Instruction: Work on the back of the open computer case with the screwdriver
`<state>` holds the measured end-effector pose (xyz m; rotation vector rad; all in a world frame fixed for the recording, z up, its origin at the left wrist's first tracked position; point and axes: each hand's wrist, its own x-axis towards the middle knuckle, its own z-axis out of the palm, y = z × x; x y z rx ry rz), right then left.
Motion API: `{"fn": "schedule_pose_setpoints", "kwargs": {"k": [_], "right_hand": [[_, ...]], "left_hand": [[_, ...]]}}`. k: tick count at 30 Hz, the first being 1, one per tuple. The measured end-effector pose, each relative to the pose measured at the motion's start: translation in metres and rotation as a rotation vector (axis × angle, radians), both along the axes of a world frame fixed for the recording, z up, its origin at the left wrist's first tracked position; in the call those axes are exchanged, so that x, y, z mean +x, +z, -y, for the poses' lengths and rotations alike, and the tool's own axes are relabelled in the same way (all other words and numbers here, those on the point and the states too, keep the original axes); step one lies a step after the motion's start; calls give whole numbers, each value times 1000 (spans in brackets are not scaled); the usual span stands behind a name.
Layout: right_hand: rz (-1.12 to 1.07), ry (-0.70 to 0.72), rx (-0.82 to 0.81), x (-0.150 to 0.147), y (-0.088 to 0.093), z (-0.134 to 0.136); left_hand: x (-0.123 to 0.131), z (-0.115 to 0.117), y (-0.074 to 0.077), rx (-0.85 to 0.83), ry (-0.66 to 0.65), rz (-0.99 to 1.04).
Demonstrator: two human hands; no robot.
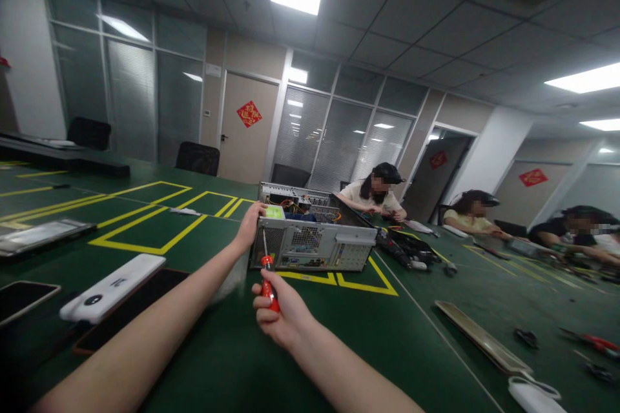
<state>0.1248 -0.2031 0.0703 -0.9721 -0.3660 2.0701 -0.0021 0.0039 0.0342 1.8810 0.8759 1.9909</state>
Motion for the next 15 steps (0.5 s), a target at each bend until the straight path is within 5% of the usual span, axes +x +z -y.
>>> {"fn": "schedule_pose_setpoints", "kwargs": {"k": [4,15], "right_hand": [[81,-75,57,-2,0,1],[-16,33,3,2,-2,-4]], "left_hand": [[0,0,1,-15,10,1],[0,-1,-2,-32,-8,15]]}}
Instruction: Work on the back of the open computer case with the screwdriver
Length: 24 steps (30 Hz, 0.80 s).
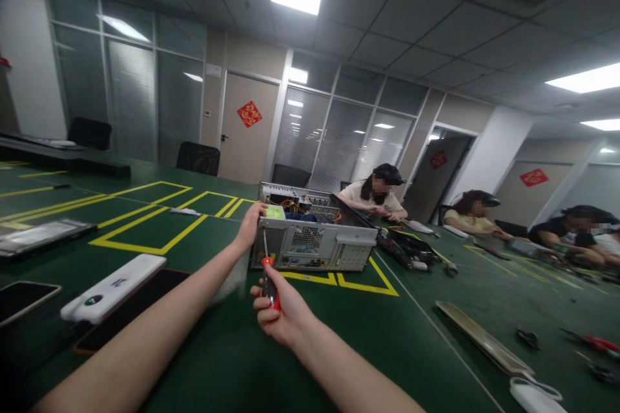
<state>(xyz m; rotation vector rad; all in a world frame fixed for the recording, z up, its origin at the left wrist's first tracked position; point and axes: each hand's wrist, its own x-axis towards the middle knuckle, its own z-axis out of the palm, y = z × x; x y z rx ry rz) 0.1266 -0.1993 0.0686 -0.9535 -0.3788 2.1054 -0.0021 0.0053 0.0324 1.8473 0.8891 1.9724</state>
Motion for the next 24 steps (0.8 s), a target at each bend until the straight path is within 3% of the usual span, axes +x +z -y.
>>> {"fn": "schedule_pose_setpoints", "kwargs": {"k": [6,9,17,24], "right_hand": [[135,-115,80,-5,1,4],[166,-70,87,-4,-1,2],[-13,-22,42,5,0,-5],[127,-46,104,-1,2,-3]], "left_hand": [[1,-1,0,27,2,3],[1,-2,1,25,9,-3],[-1,-2,0,25,14,-24],[-1,0,2,12,-5,-21]]}}
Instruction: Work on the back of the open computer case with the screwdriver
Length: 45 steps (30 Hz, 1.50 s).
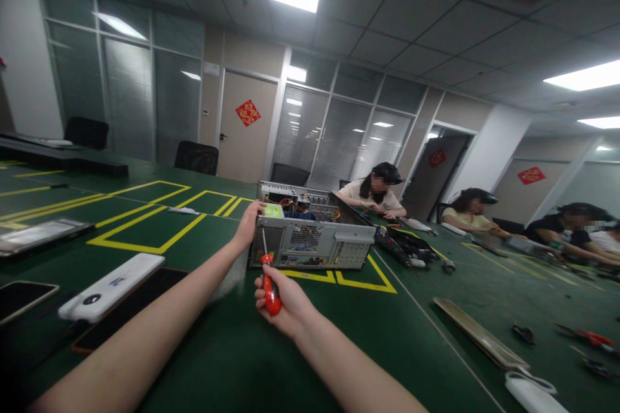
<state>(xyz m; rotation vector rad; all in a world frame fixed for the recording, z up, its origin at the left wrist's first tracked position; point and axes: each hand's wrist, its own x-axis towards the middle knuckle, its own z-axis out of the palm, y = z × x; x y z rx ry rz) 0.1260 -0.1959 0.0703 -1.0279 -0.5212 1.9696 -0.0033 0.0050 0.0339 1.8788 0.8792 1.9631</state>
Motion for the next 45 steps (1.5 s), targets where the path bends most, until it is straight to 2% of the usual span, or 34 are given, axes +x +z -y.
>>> {"fn": "schedule_pose_setpoints", "kwargs": {"k": [6,13,17,21,27,33,36,40,43,45], "right_hand": [[63,52,-6,-3,-5,2],[-198,53,-30,9,10,-1],[-257,73,-54,13,12,-4],[-199,86,-40,12,8,-5],[15,17,-20,4,3,-4],[66,56,19,1,0,-5],[64,2,75,-5,-14,-1],[172,-161,183,-19,-52,10],[260,-180,159,-22,-73,15],[297,-96,136,-20,-76,14]], "left_hand": [[0,0,0,0,3,-3],[2,-3,-3,-6,9,17],[1,-3,-4,-9,24,1],[1,-3,-4,8,29,-14],[1,-4,-3,17,33,-11],[2,-3,-1,6,21,16],[2,-3,-2,1,22,14],[2,-3,-3,-9,23,22],[2,-3,-4,-9,17,31],[2,-3,-4,-14,19,36]]}}
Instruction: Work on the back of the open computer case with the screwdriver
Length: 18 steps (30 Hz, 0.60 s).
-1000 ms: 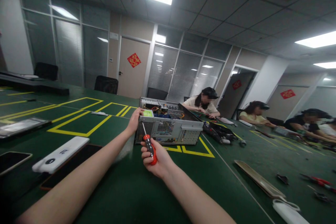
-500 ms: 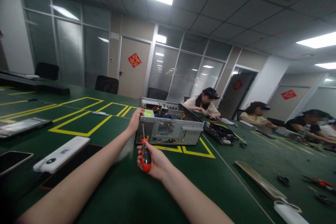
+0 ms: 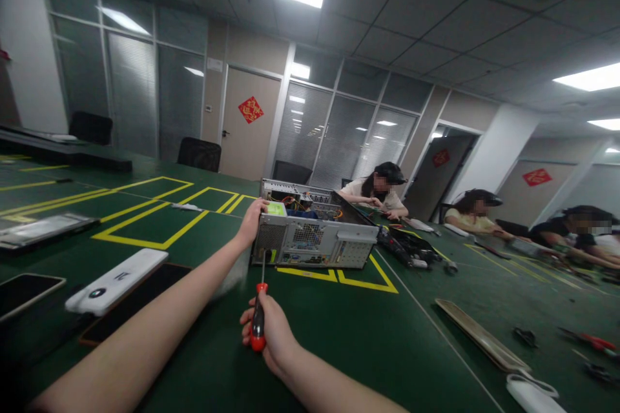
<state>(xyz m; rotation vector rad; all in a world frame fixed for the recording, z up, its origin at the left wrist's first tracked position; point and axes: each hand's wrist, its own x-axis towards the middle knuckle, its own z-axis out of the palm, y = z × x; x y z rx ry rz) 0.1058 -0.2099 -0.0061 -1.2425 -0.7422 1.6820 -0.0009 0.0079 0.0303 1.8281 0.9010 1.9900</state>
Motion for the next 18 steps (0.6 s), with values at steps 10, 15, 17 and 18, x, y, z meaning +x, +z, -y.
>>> {"fn": "schedule_pose_setpoints", "kwargs": {"k": [10,15,17,18], "right_hand": [[-148,114,-187,11,10,-12],[-112,134,-137,7,4,-5],[-91,140,-117,6,4,-3],[-86,138,-117,5,5,-3]], "left_hand": [[-2,3,3,-11,-9,-23],[-1,2,2,-25,4,-25],[-1,2,1,-19,3,-21],[-1,2,1,-14,0,-23]]}}
